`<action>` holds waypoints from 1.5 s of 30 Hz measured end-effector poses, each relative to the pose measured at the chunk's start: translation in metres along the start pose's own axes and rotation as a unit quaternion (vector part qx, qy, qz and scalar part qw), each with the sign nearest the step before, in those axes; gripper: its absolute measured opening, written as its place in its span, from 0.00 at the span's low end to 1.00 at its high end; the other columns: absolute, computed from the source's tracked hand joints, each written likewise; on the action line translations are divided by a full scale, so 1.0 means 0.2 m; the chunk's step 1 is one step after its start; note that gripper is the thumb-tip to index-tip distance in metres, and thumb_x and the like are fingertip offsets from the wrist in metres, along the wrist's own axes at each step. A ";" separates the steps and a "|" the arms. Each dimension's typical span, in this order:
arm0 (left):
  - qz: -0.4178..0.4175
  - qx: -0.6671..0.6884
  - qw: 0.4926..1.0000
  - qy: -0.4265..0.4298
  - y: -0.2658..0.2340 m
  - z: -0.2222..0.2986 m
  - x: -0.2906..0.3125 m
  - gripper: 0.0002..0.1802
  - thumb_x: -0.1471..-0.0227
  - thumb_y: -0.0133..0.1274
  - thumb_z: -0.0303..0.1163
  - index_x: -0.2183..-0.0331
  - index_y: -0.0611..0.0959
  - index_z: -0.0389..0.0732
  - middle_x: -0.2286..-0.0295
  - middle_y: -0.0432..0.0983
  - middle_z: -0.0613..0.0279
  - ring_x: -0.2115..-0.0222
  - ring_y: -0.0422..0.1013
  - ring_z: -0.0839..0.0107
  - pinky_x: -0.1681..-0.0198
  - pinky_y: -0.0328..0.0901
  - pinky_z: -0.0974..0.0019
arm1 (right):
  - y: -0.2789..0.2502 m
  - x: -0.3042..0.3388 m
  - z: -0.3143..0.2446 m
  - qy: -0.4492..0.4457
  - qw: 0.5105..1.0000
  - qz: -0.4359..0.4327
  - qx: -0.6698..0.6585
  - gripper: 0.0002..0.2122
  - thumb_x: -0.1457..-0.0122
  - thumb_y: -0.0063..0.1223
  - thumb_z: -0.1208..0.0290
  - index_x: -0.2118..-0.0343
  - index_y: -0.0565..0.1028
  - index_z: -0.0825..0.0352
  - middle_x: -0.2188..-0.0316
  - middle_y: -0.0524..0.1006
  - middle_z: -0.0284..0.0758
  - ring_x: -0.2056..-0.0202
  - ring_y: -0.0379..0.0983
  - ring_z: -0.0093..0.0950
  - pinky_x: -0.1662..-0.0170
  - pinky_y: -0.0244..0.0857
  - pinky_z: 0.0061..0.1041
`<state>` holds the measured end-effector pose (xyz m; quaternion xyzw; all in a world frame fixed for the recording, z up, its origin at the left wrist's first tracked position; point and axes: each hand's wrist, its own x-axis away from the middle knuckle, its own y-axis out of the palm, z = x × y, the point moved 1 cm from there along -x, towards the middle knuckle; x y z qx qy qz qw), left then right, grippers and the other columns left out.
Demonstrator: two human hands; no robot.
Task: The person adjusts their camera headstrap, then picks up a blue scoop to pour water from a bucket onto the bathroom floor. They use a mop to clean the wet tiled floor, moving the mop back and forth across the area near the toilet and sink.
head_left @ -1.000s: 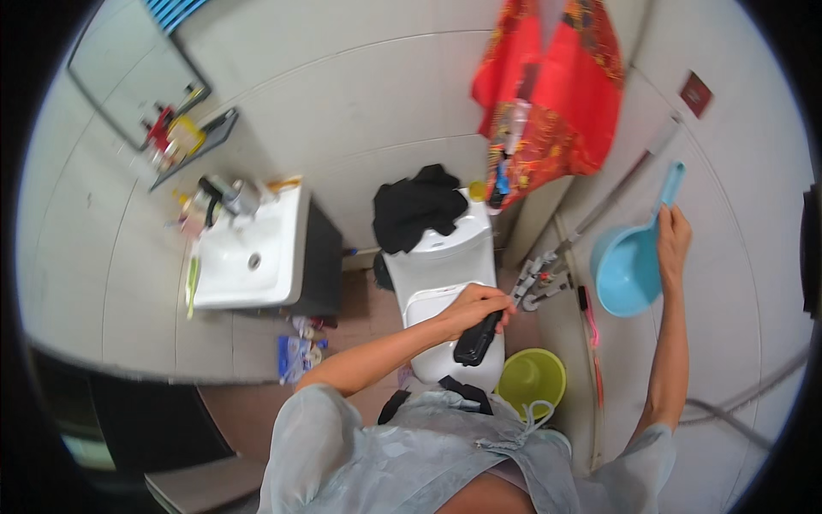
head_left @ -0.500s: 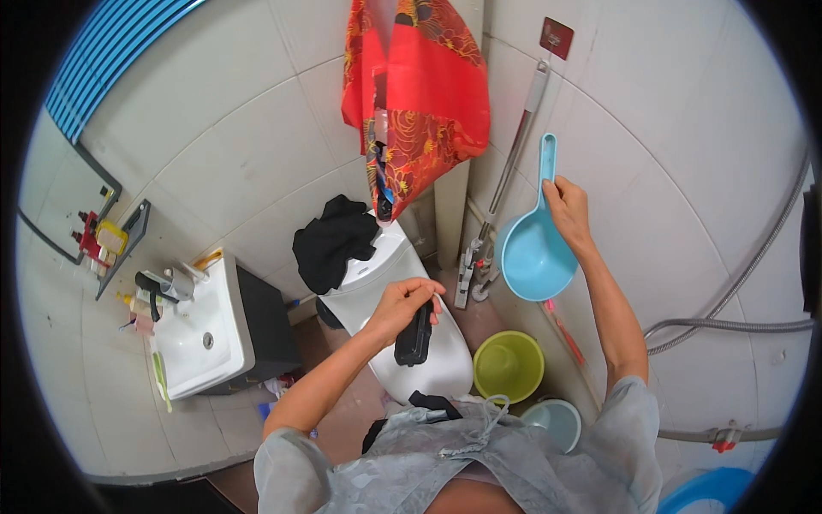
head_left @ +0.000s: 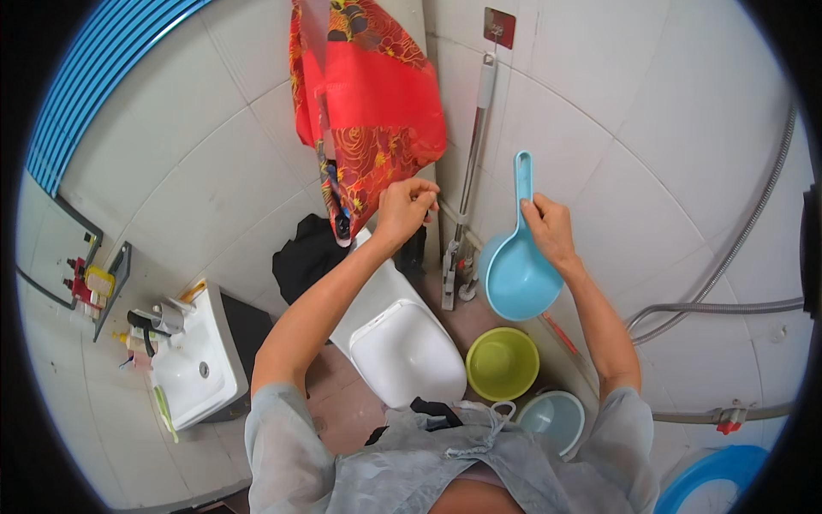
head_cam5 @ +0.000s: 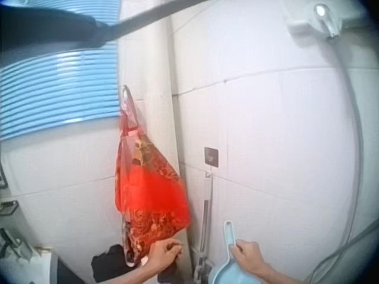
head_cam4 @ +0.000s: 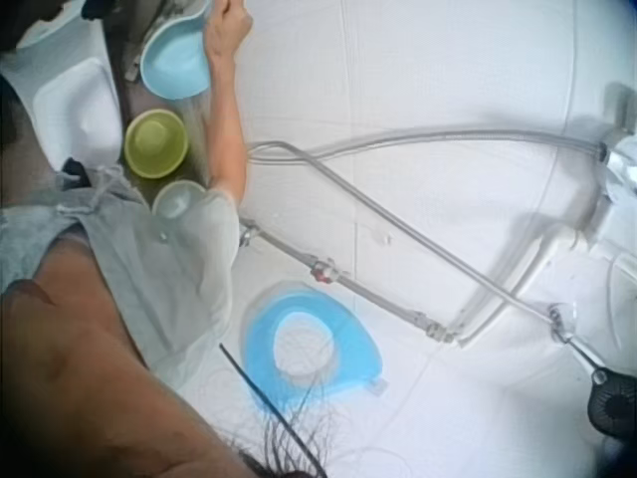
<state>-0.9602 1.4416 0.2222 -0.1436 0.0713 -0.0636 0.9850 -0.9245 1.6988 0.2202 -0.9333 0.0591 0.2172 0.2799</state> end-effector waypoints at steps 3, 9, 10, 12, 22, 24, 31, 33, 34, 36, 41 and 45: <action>0.004 -0.091 0.996 0.007 0.09 0.07 -0.20 0.18 0.53 0.54 0.30 0.61 0.76 0.29 0.73 0.75 0.55 0.78 0.73 0.73 0.79 0.69 0.69 | -0.04 0.06 0.04 0.017 1.000 0.008 0.001 0.15 0.44 0.46 0.67 0.83 0.65 0.71 0.90 0.62 0.41 0.87 0.58 0.28 0.81 0.53 0.30; 0.129 -0.198 0.971 0.040 0.28 -0.07 -0.66 0.28 0.55 0.55 0.35 0.53 0.70 0.31 0.61 0.72 0.48 0.81 0.73 0.70 0.74 0.68 0.67 | -0.09 0.23 0.11 0.056 0.998 -0.003 -0.019 0.15 0.45 0.46 0.67 0.83 0.65 0.72 0.89 0.64 0.43 0.87 0.59 0.32 0.81 0.54 0.31; 0.157 -0.213 0.963 0.060 0.31 -0.09 -0.72 0.29 0.55 0.55 0.35 0.52 0.69 0.32 0.59 0.72 0.47 0.82 0.73 0.70 0.74 0.68 0.67 | -0.10 0.25 0.11 0.066 0.998 -0.006 -0.017 0.15 0.45 0.46 0.67 0.83 0.65 0.72 0.89 0.64 0.43 0.87 0.60 0.32 0.81 0.54 0.31; 0.139 -0.217 0.965 0.055 0.38 -0.12 -0.82 0.30 0.55 0.55 0.35 0.51 0.68 0.32 0.58 0.71 0.47 0.81 0.73 0.69 0.73 0.68 0.66 | -0.14 0.31 0.16 0.063 0.998 -0.001 -0.014 0.15 0.45 0.46 0.68 0.83 0.65 0.72 0.89 0.63 0.43 0.87 0.59 0.32 0.81 0.54 0.31; 0.108 -0.219 0.966 0.090 0.45 -0.22 -0.98 0.17 0.52 0.48 0.37 0.72 0.75 0.28 0.83 0.74 0.51 0.82 0.74 0.63 0.79 0.67 0.63 | -0.22 0.38 0.26 0.095 0.995 0.010 -0.027 0.13 0.45 0.47 0.70 0.84 0.65 0.71 0.89 0.63 0.41 0.87 0.59 0.30 0.81 0.54 0.30; 0.111 -0.243 0.957 0.110 0.41 -0.22 -0.97 0.17 0.51 0.47 0.37 0.73 0.74 0.28 0.84 0.73 0.51 0.82 0.74 0.63 0.77 0.67 0.63 | -0.22 0.37 0.27 0.083 0.996 0.014 -0.026 0.13 0.45 0.47 0.70 0.84 0.65 0.71 0.89 0.63 0.42 0.87 0.60 0.31 0.81 0.54 0.31; 0.004 -0.253 0.966 0.049 0.31 0.02 -0.91 0.17 0.55 0.45 0.37 0.77 0.76 0.29 0.81 0.74 0.44 0.76 0.74 0.52 0.67 0.67 0.55 | -0.16 0.34 0.29 0.072 0.997 0.003 -0.042 0.14 0.45 0.48 0.69 0.84 0.65 0.71 0.88 0.64 0.43 0.87 0.60 0.35 0.81 0.54 0.32; -0.045 -0.249 0.967 0.018 0.33 0.03 -0.88 0.17 0.55 0.44 0.36 0.78 0.75 0.29 0.85 0.73 0.47 0.81 0.74 0.57 0.70 0.67 0.58 | -0.15 0.34 0.26 0.076 0.996 -0.007 -0.044 0.14 0.45 0.48 0.69 0.84 0.64 0.70 0.88 0.64 0.43 0.87 0.59 0.35 0.81 0.54 0.32; -0.041 -0.250 0.967 0.028 0.34 0.02 -0.88 0.17 0.54 0.44 0.36 0.78 0.74 0.29 0.85 0.72 0.49 0.82 0.73 0.59 0.72 0.67 0.59 | -0.15 0.34 0.25 0.079 0.996 -0.012 -0.044 0.14 0.45 0.48 0.69 0.84 0.64 0.70 0.88 0.64 0.43 0.87 0.59 0.35 0.81 0.54 0.32; -0.032 -0.252 0.966 0.049 0.36 -0.03 -0.87 0.16 0.52 0.45 0.34 0.79 0.72 0.28 0.86 0.70 0.51 0.86 0.72 0.63 0.77 0.67 0.61 | -0.15 0.34 0.23 0.071 0.997 -0.015 -0.037 0.14 0.45 0.48 0.69 0.83 0.65 0.70 0.88 0.64 0.43 0.87 0.59 0.36 0.81 0.54 0.33; -0.015 -0.255 0.964 0.069 0.41 -0.01 -0.83 0.17 0.52 0.44 0.34 0.80 0.71 0.27 0.85 0.70 0.49 0.86 0.72 0.62 0.78 0.67 0.61 | -0.19 0.36 0.23 0.078 0.997 -0.013 -0.020 0.14 0.45 0.47 0.68 0.83 0.65 0.70 0.87 0.65 0.44 0.86 0.61 0.39 0.80 0.54 0.35; -0.032 -0.247 0.968 0.034 0.37 0.01 -0.87 0.16 0.54 0.43 0.34 0.80 0.73 0.29 0.86 0.71 0.50 0.86 0.72 0.62 0.77 0.68 0.61 | -0.19 0.36 0.24 0.074 0.997 -0.016 -0.010 0.14 0.45 0.47 0.68 0.83 0.66 0.70 0.86 0.66 0.45 0.84 0.62 0.41 0.79 0.55 0.36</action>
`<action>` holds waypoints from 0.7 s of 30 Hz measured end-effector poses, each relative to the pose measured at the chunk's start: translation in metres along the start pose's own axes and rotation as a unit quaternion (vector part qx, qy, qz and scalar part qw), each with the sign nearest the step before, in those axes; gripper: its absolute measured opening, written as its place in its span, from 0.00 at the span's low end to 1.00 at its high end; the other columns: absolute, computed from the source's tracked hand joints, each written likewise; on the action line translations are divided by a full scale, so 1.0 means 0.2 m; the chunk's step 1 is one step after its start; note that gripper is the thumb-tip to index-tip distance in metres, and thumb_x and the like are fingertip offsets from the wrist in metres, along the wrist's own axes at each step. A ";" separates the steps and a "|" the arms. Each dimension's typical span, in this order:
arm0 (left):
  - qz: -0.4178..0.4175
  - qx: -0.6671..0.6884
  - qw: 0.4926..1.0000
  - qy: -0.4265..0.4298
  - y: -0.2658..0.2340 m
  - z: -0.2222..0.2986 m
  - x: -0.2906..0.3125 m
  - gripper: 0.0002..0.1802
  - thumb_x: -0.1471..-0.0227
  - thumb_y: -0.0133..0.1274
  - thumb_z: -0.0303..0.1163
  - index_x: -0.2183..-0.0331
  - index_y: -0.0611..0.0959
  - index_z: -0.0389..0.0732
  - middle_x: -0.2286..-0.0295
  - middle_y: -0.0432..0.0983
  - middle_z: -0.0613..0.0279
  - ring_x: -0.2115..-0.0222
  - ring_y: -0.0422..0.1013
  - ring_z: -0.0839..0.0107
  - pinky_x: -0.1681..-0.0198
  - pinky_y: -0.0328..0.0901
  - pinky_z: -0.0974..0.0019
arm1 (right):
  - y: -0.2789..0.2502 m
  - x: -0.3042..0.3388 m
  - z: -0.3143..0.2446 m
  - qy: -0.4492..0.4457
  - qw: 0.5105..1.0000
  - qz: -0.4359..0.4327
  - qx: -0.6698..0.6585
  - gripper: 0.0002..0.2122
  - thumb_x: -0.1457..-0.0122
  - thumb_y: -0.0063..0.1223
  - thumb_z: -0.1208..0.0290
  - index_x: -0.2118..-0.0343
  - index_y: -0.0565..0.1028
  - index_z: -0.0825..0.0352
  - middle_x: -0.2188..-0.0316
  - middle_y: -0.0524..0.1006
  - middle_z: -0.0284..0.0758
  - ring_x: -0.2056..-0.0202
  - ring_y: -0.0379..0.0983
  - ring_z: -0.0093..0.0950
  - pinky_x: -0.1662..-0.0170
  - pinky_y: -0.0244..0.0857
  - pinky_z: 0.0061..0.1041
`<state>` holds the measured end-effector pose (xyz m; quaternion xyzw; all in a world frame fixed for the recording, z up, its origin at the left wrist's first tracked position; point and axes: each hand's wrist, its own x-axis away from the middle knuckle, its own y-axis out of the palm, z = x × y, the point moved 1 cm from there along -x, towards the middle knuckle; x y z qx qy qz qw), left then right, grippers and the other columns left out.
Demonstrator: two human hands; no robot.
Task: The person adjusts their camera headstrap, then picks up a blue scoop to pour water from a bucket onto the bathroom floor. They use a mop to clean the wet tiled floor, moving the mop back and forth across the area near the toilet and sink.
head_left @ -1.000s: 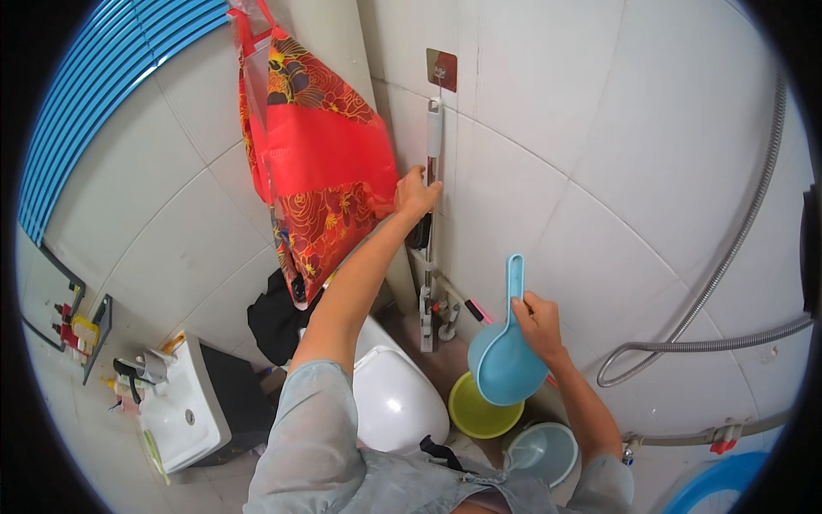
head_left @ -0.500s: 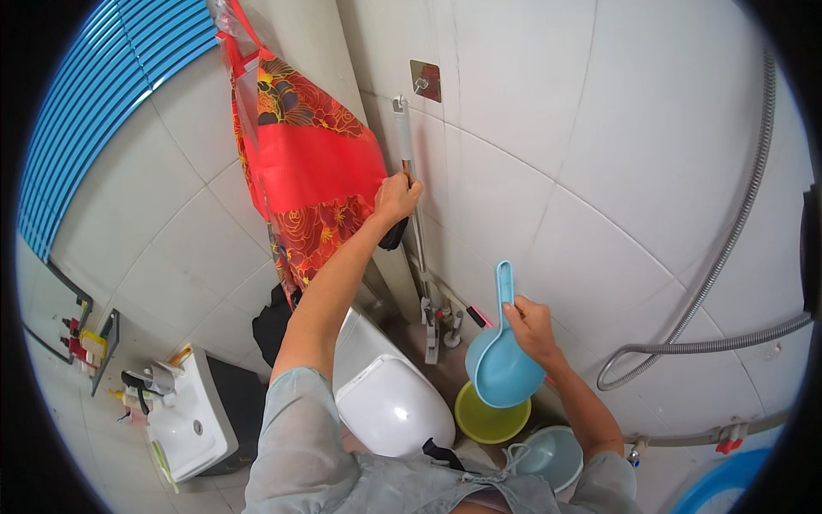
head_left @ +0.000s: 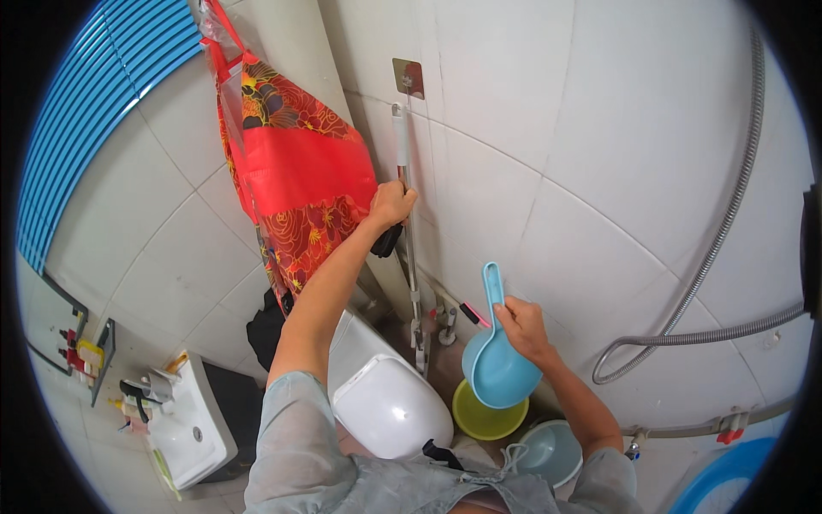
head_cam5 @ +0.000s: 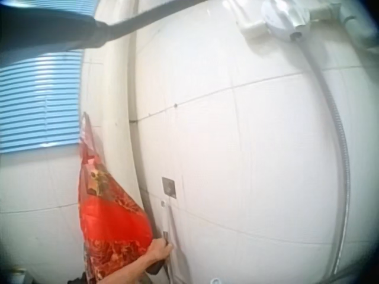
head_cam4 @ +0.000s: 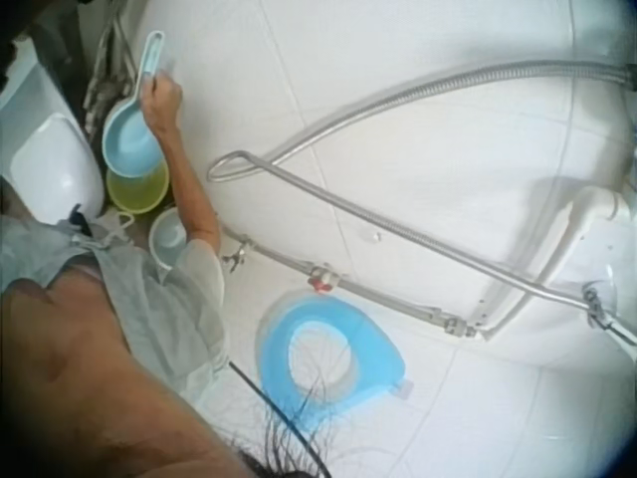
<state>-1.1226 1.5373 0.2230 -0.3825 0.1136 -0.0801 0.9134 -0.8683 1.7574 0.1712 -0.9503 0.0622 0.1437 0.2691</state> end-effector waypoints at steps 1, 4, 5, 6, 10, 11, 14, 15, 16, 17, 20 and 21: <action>-0.001 0.003 1.000 -0.006 -0.01 0.00 -0.01 0.15 0.55 0.43 0.34 0.80 0.75 0.30 0.86 0.72 0.50 0.86 0.73 0.62 0.76 0.68 0.61 | 0.00 0.00 0.01 0.002 1.000 -0.005 0.001 0.13 0.45 0.47 0.67 0.82 0.66 0.70 0.86 0.66 0.45 0.84 0.63 0.42 0.79 0.55 0.36; -0.004 0.044 0.999 -0.004 -0.03 0.01 0.02 0.16 0.55 0.43 0.34 0.81 0.73 0.29 0.87 0.70 0.51 0.87 0.73 0.62 0.78 0.68 0.62 | 0.01 -0.01 0.01 0.005 1.000 -0.008 -0.002 0.13 0.45 0.47 0.67 0.82 0.66 0.70 0.86 0.67 0.45 0.84 0.63 0.42 0.79 0.55 0.36; -0.014 0.041 0.999 0.000 -0.04 0.01 0.02 0.16 0.55 0.43 0.34 0.81 0.73 0.29 0.88 0.70 0.51 0.87 0.72 0.63 0.79 0.67 0.62 | 0.02 -0.02 0.00 0.000 1.000 -0.008 -0.001 0.13 0.45 0.47 0.67 0.82 0.66 0.70 0.86 0.67 0.45 0.84 0.63 0.42 0.79 0.55 0.36; -0.023 0.038 0.999 0.003 -0.04 0.01 0.02 0.16 0.55 0.43 0.34 0.82 0.72 0.29 0.88 0.70 0.52 0.87 0.72 0.63 0.79 0.67 0.62 | 0.02 -0.03 0.00 -0.006 1.000 -0.007 -0.001 0.13 0.45 0.47 0.67 0.82 0.67 0.70 0.86 0.67 0.45 0.84 0.63 0.42 0.79 0.55 0.37; -0.044 0.047 0.998 0.027 -0.07 0.06 0.05 0.16 0.54 0.43 0.34 0.82 0.71 0.29 0.89 0.69 0.53 0.88 0.72 0.65 0.80 0.67 0.63 | 0.04 -0.06 -0.03 -0.010 1.000 -0.016 -0.001 0.13 0.45 0.46 0.67 0.82 0.66 0.70 0.86 0.67 0.45 0.83 0.63 0.42 0.79 0.55 0.37; -0.047 0.055 0.997 0.029 -0.06 0.07 0.06 0.16 0.53 0.44 0.33 0.82 0.71 0.30 0.88 0.68 0.55 0.87 0.72 0.66 0.80 0.67 0.64 | 0.04 -0.07 -0.03 -0.018 1.000 -0.007 0.006 0.13 0.45 0.46 0.68 0.82 0.66 0.70 0.86 0.67 0.45 0.83 0.63 0.43 0.79 0.55 0.37; -0.056 0.063 0.996 0.028 -0.07 0.09 0.09 0.15 0.50 0.45 0.32 0.81 0.70 0.30 0.86 0.68 0.58 0.85 0.72 0.69 0.81 0.66 0.66 | 0.05 -0.11 -0.01 -0.045 0.999 0.018 0.025 0.13 0.46 0.46 0.68 0.83 0.66 0.70 0.86 0.67 0.45 0.83 0.63 0.43 0.79 0.55 0.38; -0.060 0.058 0.996 0.025 -0.08 0.09 0.10 0.15 0.50 0.45 0.32 0.80 0.70 0.30 0.86 0.68 0.58 0.85 0.72 0.69 0.81 0.66 0.66 | 0.05 -0.12 -0.03 -0.055 0.998 0.025 0.035 0.13 0.46 0.46 0.68 0.83 0.66 0.70 0.86 0.67 0.45 0.83 0.63 0.44 0.79 0.55 0.38; -0.062 0.051 0.997 0.021 -0.09 0.08 0.11 0.15 0.50 0.45 0.33 0.80 0.70 0.30 0.86 0.68 0.58 0.85 0.72 0.70 0.80 0.66 0.66 | 0.04 -0.14 -0.04 -0.067 0.996 0.032 0.043 0.13 0.46 0.46 0.68 0.83 0.66 0.70 0.86 0.67 0.45 0.83 0.63 0.44 0.79 0.55 0.39; -0.049 0.056 0.997 0.029 -0.10 0.07 0.12 0.15 0.51 0.45 0.33 0.80 0.70 0.30 0.87 0.68 0.57 0.85 0.72 0.68 0.80 0.66 0.65 | 0.05 -0.16 -0.05 -0.075 0.995 0.036 0.055 0.13 0.46 0.46 0.68 0.83 0.66 0.70 0.86 0.67 0.45 0.83 0.64 0.44 0.78 0.55 0.39; -0.014 0.059 0.996 0.062 -0.12 0.05 0.15 0.15 0.52 0.44 0.34 0.79 0.71 0.29 0.89 0.67 0.56 0.86 0.72 0.67 0.80 0.66 0.65 | 0.05 -0.22 -0.10 -0.098 0.990 0.054 0.091 0.13 0.46 0.46 0.68 0.83 0.66 0.69 0.86 0.68 0.46 0.82 0.65 0.44 0.78 0.56 0.40; -0.006 0.051 0.996 0.078 -0.13 0.05 0.16 0.15 0.52 0.45 0.34 0.79 0.71 0.29 0.89 0.67 0.56 0.86 0.72 0.67 0.80 0.66 0.65 | 0.03 -0.27 -0.15 -0.105 0.987 0.065 0.104 0.13 0.46 0.46 0.68 0.84 0.67 0.69 0.86 0.68 0.46 0.83 0.65 0.45 0.78 0.57 0.40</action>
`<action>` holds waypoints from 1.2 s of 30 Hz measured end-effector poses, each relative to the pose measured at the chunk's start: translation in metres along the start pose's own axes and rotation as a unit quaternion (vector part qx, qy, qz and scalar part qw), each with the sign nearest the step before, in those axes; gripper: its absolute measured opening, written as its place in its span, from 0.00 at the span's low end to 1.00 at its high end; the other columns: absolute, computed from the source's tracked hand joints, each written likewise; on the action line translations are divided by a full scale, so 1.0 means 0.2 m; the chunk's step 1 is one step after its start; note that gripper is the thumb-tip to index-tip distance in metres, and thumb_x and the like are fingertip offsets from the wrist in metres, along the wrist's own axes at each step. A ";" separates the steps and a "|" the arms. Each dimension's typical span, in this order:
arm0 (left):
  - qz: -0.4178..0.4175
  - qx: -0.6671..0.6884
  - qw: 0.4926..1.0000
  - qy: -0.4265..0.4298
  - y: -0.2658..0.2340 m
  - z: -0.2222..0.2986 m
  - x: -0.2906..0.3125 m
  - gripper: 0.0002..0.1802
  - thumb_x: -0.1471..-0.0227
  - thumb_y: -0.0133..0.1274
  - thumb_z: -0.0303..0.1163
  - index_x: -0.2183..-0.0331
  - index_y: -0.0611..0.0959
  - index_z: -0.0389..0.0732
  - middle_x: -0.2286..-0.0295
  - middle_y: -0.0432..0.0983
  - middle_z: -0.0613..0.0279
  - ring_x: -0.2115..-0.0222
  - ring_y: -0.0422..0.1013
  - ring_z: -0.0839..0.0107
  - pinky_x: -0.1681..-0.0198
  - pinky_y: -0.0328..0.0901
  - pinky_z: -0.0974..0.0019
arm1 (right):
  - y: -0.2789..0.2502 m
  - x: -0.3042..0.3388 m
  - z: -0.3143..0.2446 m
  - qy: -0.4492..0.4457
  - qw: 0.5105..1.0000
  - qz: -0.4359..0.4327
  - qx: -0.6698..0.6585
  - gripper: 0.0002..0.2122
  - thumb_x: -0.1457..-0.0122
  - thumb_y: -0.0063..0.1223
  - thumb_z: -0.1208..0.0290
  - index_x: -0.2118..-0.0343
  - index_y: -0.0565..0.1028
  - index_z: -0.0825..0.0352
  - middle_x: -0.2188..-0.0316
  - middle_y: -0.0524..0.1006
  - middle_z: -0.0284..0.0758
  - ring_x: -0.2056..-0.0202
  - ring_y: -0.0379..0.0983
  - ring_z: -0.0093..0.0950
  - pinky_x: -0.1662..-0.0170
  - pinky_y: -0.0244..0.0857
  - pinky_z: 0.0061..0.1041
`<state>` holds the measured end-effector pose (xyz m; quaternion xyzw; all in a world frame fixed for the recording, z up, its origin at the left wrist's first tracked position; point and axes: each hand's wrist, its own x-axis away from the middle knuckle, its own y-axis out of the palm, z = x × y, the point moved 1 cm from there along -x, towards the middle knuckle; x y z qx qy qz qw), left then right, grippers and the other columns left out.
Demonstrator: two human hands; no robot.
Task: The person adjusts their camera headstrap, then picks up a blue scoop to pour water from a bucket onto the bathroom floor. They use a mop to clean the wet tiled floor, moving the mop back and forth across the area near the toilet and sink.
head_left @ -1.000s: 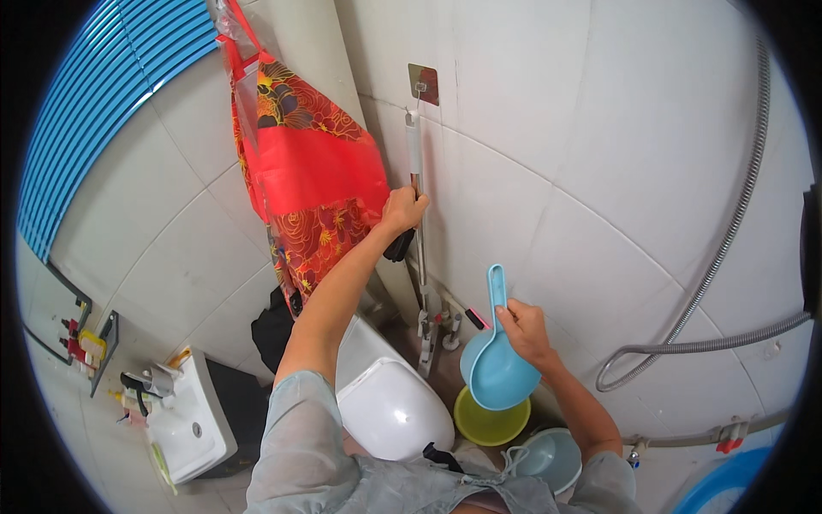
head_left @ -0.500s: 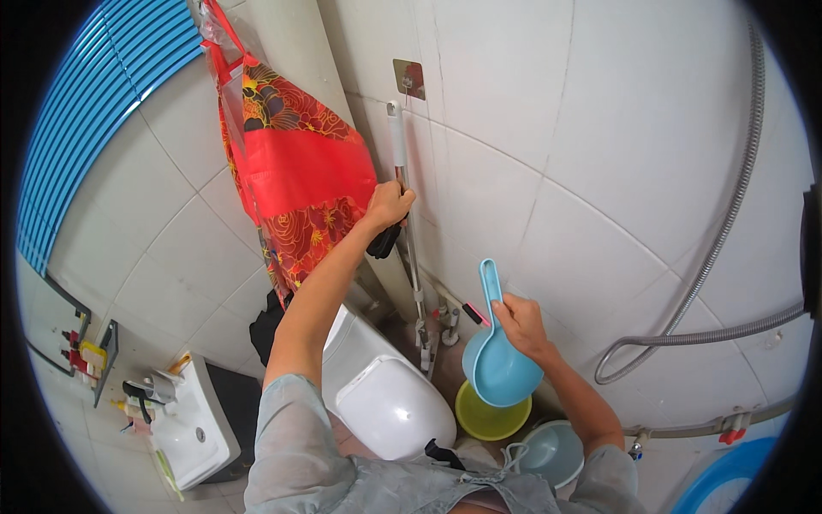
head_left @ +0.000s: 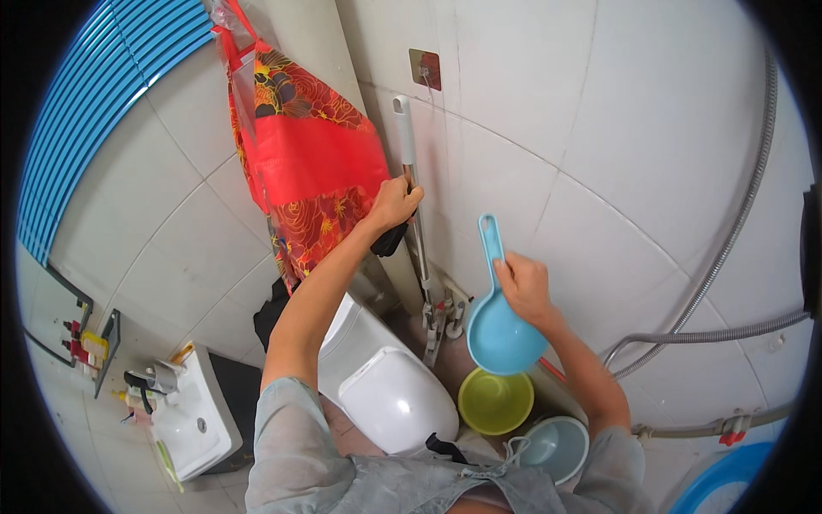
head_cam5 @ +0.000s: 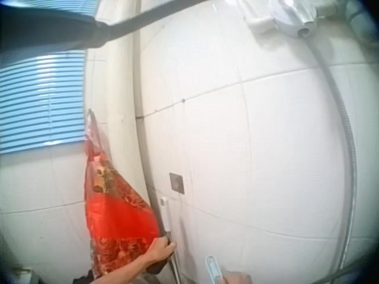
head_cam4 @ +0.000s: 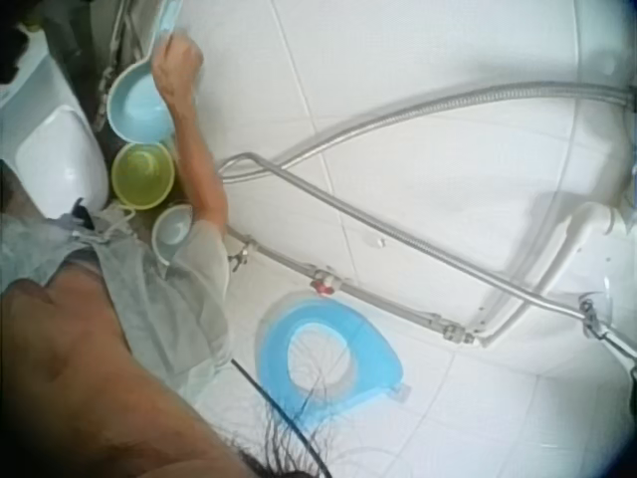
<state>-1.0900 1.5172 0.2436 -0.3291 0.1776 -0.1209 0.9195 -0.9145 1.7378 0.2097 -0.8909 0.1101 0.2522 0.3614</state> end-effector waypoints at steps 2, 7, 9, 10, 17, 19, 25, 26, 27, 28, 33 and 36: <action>0.000 -0.012 1.000 0.007 -0.03 0.02 0.07 0.16 0.51 0.46 0.34 0.79 0.71 0.29 0.88 0.68 0.56 0.85 0.72 0.68 0.79 0.66 0.65 | 0.00 -0.13 -0.05 -0.017 0.999 0.022 0.027 0.13 0.46 0.46 0.68 0.84 0.67 0.69 0.87 0.68 0.46 0.83 0.66 0.45 0.79 0.57 0.42; -0.013 0.029 0.999 -0.037 -0.15 0.16 0.32 0.17 0.49 0.49 0.37 0.76 0.73 0.30 0.85 0.71 0.55 0.82 0.72 0.70 0.76 0.65 0.65 | 0.09 -0.54 -0.20 -0.085 0.984 0.079 0.136 0.11 0.48 0.45 0.69 0.83 0.70 0.69 0.88 0.70 0.47 0.83 0.69 0.46 0.78 0.62 0.43; 0.012 0.008 1.000 0.002 -0.22 0.18 0.39 0.16 0.48 0.47 0.35 0.75 0.72 0.29 0.86 0.69 0.58 0.84 0.72 0.70 0.79 0.65 0.68 | 0.14 -0.69 -0.23 -0.076 0.978 0.098 0.168 0.12 0.47 0.45 0.67 0.83 0.71 0.69 0.87 0.71 0.48 0.82 0.69 0.47 0.76 0.63 0.43; 0.025 0.000 0.999 0.021 -0.24 0.20 0.42 0.16 0.48 0.47 0.35 0.75 0.71 0.29 0.87 0.68 0.59 0.85 0.73 0.70 0.81 0.66 0.69 | 0.15 -0.75 -0.23 -0.077 0.976 0.098 0.179 0.12 0.47 0.45 0.67 0.82 0.72 0.69 0.86 0.71 0.48 0.81 0.70 0.48 0.76 0.63 0.43; 0.058 -0.011 0.998 0.031 -0.41 0.23 0.64 0.15 0.47 0.47 0.35 0.73 0.72 0.30 0.87 0.68 0.61 0.85 0.72 0.73 0.82 0.65 0.71 | 0.27 -0.92 -0.33 -0.048 0.974 0.108 0.194 0.11 0.51 0.45 0.71 0.83 0.74 0.70 0.82 0.74 0.50 0.77 0.73 0.48 0.72 0.66 0.46; 0.058 -0.006 0.998 0.024 -0.44 0.26 0.68 0.15 0.47 0.48 0.35 0.73 0.73 0.30 0.87 0.67 0.62 0.85 0.72 0.74 0.82 0.64 0.71 | 0.29 -0.95 -0.31 -0.032 0.974 0.098 0.200 0.10 0.51 0.45 0.71 0.82 0.75 0.70 0.80 0.75 0.50 0.75 0.73 0.49 0.70 0.66 0.46; 0.062 0.019 0.998 0.025 -0.46 0.32 0.75 0.14 0.47 0.48 0.35 0.72 0.73 0.31 0.88 0.66 0.63 0.85 0.71 0.76 0.83 0.63 0.71 | 0.33 -0.96 -0.28 -0.008 0.974 0.076 0.212 0.10 0.51 0.45 0.71 0.80 0.76 0.70 0.78 0.75 0.50 0.72 0.74 0.49 0.68 0.65 0.47; 0.062 0.036 0.997 0.020 -0.46 0.31 0.76 0.14 0.47 0.48 0.35 0.72 0.73 0.31 0.88 0.67 0.63 0.86 0.71 0.76 0.83 0.63 0.72 | 0.34 -0.96 -0.29 -0.009 0.975 0.074 0.208 0.10 0.51 0.45 0.70 0.80 0.76 0.70 0.78 0.75 0.50 0.73 0.74 0.49 0.69 0.65 0.46; 0.061 0.055 0.997 0.015 -0.46 0.30 0.76 0.14 0.47 0.48 0.35 0.72 0.73 0.31 0.88 0.67 0.63 0.86 0.71 0.76 0.83 0.63 0.72 | 0.33 -0.95 -0.30 -0.010 0.976 0.072 0.204 0.10 0.51 0.45 0.70 0.80 0.76 0.70 0.78 0.75 0.50 0.73 0.74 0.49 0.69 0.66 0.46; 0.057 0.053 0.997 0.008 -0.46 0.30 0.77 0.13 0.47 0.48 0.34 0.72 0.73 0.31 0.88 0.67 0.63 0.86 0.71 0.76 0.83 0.63 0.72 | 0.33 -0.95 -0.32 -0.015 0.978 0.069 0.197 0.10 0.51 0.45 0.70 0.80 0.76 0.70 0.78 0.75 0.50 0.73 0.74 0.49 0.69 0.66 0.45; 0.041 0.045 0.998 0.005 -0.44 0.29 0.81 0.13 0.47 0.49 0.34 0.71 0.73 0.31 0.87 0.68 0.64 0.85 0.71 0.77 0.82 0.63 0.73 | 0.34 -0.97 -0.39 -0.022 0.980 0.072 0.186 0.10 0.52 0.46 0.70 0.80 0.76 0.70 0.79 0.75 0.49 0.75 0.74 0.47 0.70 0.66 0.43; 0.018 0.079 0.996 -0.045 -0.42 0.31 0.83 0.11 0.48 0.50 0.31 0.69 0.76 0.32 0.81 0.71 0.65 0.82 0.68 0.79 0.78 0.64 0.73 | 0.35 -1.00 -0.35 0.000 0.978 0.074 0.197 0.10 0.52 0.46 0.70 0.79 0.77 0.69 0.79 0.76 0.48 0.74 0.74 0.47 0.70 0.66 0.43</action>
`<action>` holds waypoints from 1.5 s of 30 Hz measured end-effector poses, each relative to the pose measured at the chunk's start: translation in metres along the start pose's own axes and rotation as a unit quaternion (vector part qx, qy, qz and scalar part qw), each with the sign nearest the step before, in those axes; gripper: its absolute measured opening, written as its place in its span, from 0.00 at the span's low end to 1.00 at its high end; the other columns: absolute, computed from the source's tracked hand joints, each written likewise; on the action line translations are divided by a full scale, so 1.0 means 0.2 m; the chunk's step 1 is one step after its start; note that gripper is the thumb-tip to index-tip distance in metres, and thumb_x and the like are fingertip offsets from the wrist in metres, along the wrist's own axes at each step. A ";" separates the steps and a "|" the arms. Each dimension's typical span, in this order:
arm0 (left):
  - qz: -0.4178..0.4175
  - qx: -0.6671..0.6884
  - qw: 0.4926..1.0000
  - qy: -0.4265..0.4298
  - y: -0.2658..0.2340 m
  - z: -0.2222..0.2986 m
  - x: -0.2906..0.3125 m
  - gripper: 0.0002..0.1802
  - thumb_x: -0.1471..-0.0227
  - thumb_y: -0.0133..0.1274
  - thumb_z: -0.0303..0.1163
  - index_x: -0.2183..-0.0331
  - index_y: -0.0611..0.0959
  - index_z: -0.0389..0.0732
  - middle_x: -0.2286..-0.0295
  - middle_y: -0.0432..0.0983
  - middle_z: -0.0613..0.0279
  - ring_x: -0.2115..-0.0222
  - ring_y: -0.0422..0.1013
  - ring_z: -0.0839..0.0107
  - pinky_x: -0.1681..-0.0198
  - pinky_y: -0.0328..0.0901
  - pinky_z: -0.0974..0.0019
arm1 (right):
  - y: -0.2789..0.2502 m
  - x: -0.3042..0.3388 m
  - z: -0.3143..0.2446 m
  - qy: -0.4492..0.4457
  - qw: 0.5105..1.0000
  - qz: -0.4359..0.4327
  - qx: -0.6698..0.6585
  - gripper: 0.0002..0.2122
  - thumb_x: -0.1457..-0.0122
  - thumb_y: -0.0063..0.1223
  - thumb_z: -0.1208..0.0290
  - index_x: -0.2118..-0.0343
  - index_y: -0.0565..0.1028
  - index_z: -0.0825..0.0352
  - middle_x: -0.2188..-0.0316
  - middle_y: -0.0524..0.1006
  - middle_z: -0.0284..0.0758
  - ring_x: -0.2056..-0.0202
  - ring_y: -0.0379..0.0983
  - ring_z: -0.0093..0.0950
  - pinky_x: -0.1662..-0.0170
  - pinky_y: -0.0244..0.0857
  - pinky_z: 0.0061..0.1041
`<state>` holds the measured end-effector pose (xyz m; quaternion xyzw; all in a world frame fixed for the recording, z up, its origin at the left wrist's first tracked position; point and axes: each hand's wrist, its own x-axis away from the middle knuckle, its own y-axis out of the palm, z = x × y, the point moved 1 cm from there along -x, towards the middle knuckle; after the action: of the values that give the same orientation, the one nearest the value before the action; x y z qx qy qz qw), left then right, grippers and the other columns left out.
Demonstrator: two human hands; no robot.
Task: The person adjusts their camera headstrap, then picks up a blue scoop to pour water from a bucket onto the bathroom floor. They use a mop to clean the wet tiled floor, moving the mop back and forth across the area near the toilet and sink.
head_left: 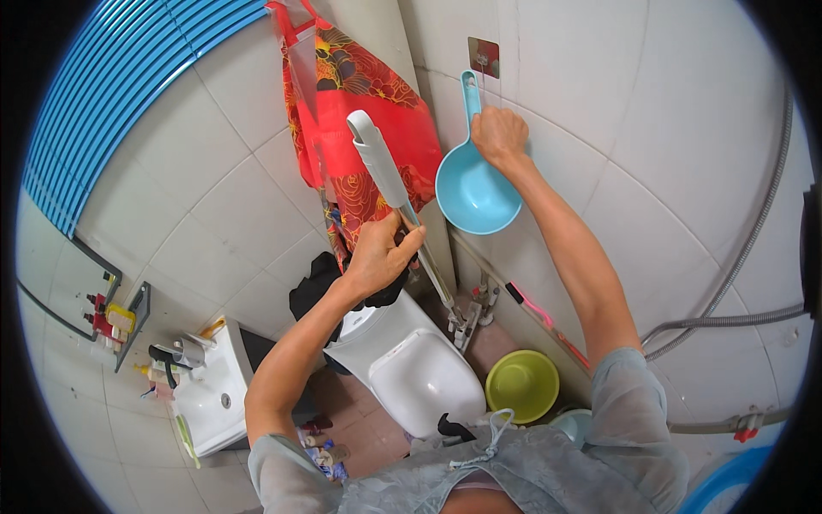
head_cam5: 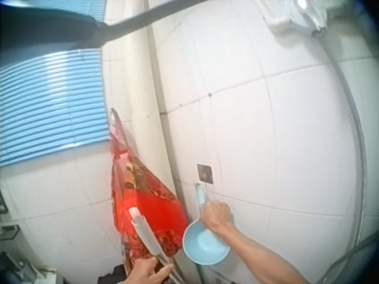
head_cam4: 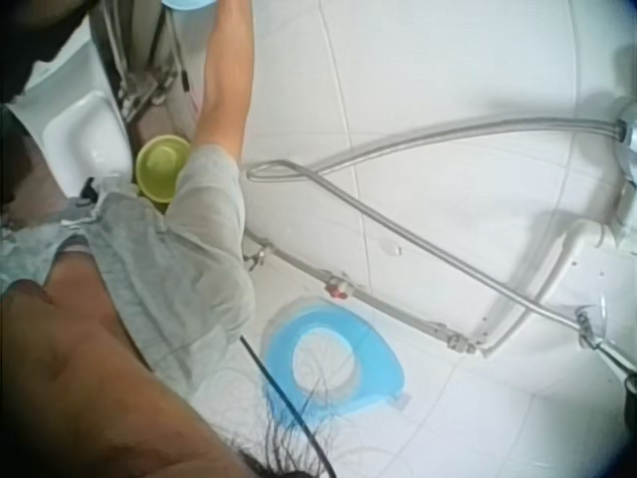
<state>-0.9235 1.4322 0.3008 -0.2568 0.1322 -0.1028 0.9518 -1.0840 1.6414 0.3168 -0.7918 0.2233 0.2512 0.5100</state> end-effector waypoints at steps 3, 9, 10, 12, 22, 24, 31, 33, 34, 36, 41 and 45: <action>0.020 -0.018 0.998 0.052 0.00 -0.03 0.00 0.13 0.48 0.49 0.33 0.73 0.73 0.31 0.87 0.68 0.63 0.85 0.71 0.77 0.82 0.62 0.73 | 0.05 0.00 0.04 0.009 1.000 -0.027 0.014 0.10 0.52 0.45 0.70 0.78 0.78 0.69 0.78 0.76 0.48 0.74 0.74 0.46 0.69 0.66 0.43; 0.040 -0.031 0.997 0.063 0.00 -0.03 -0.02 0.14 0.48 0.50 0.34 0.75 0.73 0.31 0.87 0.69 0.62 0.84 0.72 0.76 0.82 0.62 0.72 | 0.14 0.01 0.13 -0.009 1.000 0.006 -0.008 0.16 0.49 0.44 0.60 0.79 0.76 0.68 0.77 0.75 0.50 0.73 0.73 0.48 0.68 0.65 0.45; 0.043 -0.040 0.996 0.071 0.00 -0.02 -0.02 0.14 0.48 0.50 0.34 0.75 0.73 0.30 0.87 0.69 0.61 0.84 0.72 0.76 0.82 0.62 0.72 | 0.11 0.01 0.14 -0.008 1.000 -0.017 -0.016 0.16 0.49 0.43 0.59 0.78 0.77 0.67 0.76 0.75 0.50 0.73 0.73 0.48 0.68 0.65 0.45; 0.056 -0.045 0.993 0.091 0.03 -0.02 -0.03 0.15 0.48 0.50 0.35 0.74 0.74 0.31 0.87 0.69 0.62 0.84 0.72 0.77 0.82 0.62 0.72 | 0.10 0.03 0.16 0.000 0.999 -0.047 -0.009 0.15 0.49 0.43 0.59 0.76 0.77 0.66 0.77 0.75 0.50 0.73 0.73 0.47 0.67 0.65 0.43; 0.078 -0.031 0.993 0.081 0.07 0.06 0.01 0.14 0.49 0.51 0.35 0.74 0.76 0.32 0.84 0.74 0.61 0.83 0.73 0.77 0.81 0.64 0.74 | -0.16 0.80 -0.07 -0.101 0.846 -0.133 -0.507 0.16 0.54 0.53 0.70 0.62 0.73 0.73 0.72 0.76 0.43 0.67 0.74 0.33 0.62 0.66 0.30; 0.083 0.005 0.995 0.055 0.10 0.07 0.00 0.14 0.50 0.52 0.36 0.74 0.78 0.32 0.84 0.75 0.60 0.84 0.73 0.78 0.81 0.64 0.74 | -0.05 0.92 -0.13 -0.098 0.826 -0.150 -0.534 0.16 0.53 0.53 0.70 0.61 0.71 0.73 0.71 0.76 0.43 0.65 0.73 0.30 0.60 0.64 0.28; 0.086 -0.031 0.992 0.092 0.16 0.27 0.04 0.12 0.50 0.53 0.34 0.71 0.79 0.34 0.83 0.75 0.63 0.83 0.72 0.79 0.80 0.64 0.75 | 0.20 1.01 -0.12 0.107 0.741 -0.165 -0.642 0.17 0.50 0.57 0.67 0.89 0.67 0.69 0.90 0.66 0.26 0.86 0.56 0.16 0.83 0.51 0.19; 0.110 0.050 0.990 0.067 0.12 0.26 0.13 0.11 0.49 0.53 0.33 0.70 0.78 0.33 0.79 0.74 0.64 0.81 0.69 0.79 0.78 0.62 0.77 | 0.07 0.93 -0.14 0.112 0.742 -0.192 -0.632 0.16 0.50 0.58 0.68 0.90 0.67 0.67 0.91 0.65 0.26 0.88 0.56 0.16 0.84 0.50 0.19; 0.120 0.095 0.987 0.058 0.12 0.25 0.17 0.10 0.48 0.53 0.32 0.70 0.78 0.33 0.76 0.73 0.65 0.81 0.67 0.79 0.77 0.61 0.78 | -0.02 0.88 -0.13 0.115 0.747 -0.203 -0.623 0.16 0.51 0.58 0.69 0.90 0.66 0.66 0.91 0.64 0.26 0.89 0.56 0.16 0.85 0.49 0.19; 0.082 0.095 0.992 -0.007 0.04 0.20 0.29 0.09 0.47 0.50 0.30 0.67 0.78 0.33 0.73 0.75 0.61 0.81 0.69 0.77 0.76 0.63 0.76 | -0.11 0.78 -0.11 0.087 0.719 -0.246 -0.644 0.16 0.52 0.59 0.70 0.91 0.65 0.64 0.92 0.63 0.26 0.90 0.56 0.15 0.87 0.48 0.18; 0.059 0.269 0.944 -0.185 0.00 -0.02 0.70 0.09 0.47 0.48 0.30 0.70 0.78 0.34 0.74 0.76 0.57 0.81 0.68 0.77 0.76 0.65 0.75 | -0.45 0.69 -0.25 0.059 0.690 -0.299 -0.657 0.16 0.47 0.53 0.67 0.87 0.63 0.63 0.92 0.56 0.24 0.90 0.54 0.16 0.84 0.51 0.17; 0.018 0.404 0.854 -0.329 0.16 -0.15 1.13 0.08 0.49 0.50 0.29 0.70 0.79 0.35 0.76 0.76 0.56 0.81 0.70 0.75 0.77 0.67 0.74 | -0.78 0.65 -0.29 -0.061 0.645 -0.323 -0.689 0.15 0.40 0.43 0.64 0.83 0.61 0.61 0.91 0.53 0.23 0.89 0.50 0.14 0.84 0.50 0.15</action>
<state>-0.7151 1.3858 0.2139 0.1334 -0.2374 -0.0396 0.9614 -0.8788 1.6350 0.3647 -0.9194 -0.3163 0.1998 -0.1216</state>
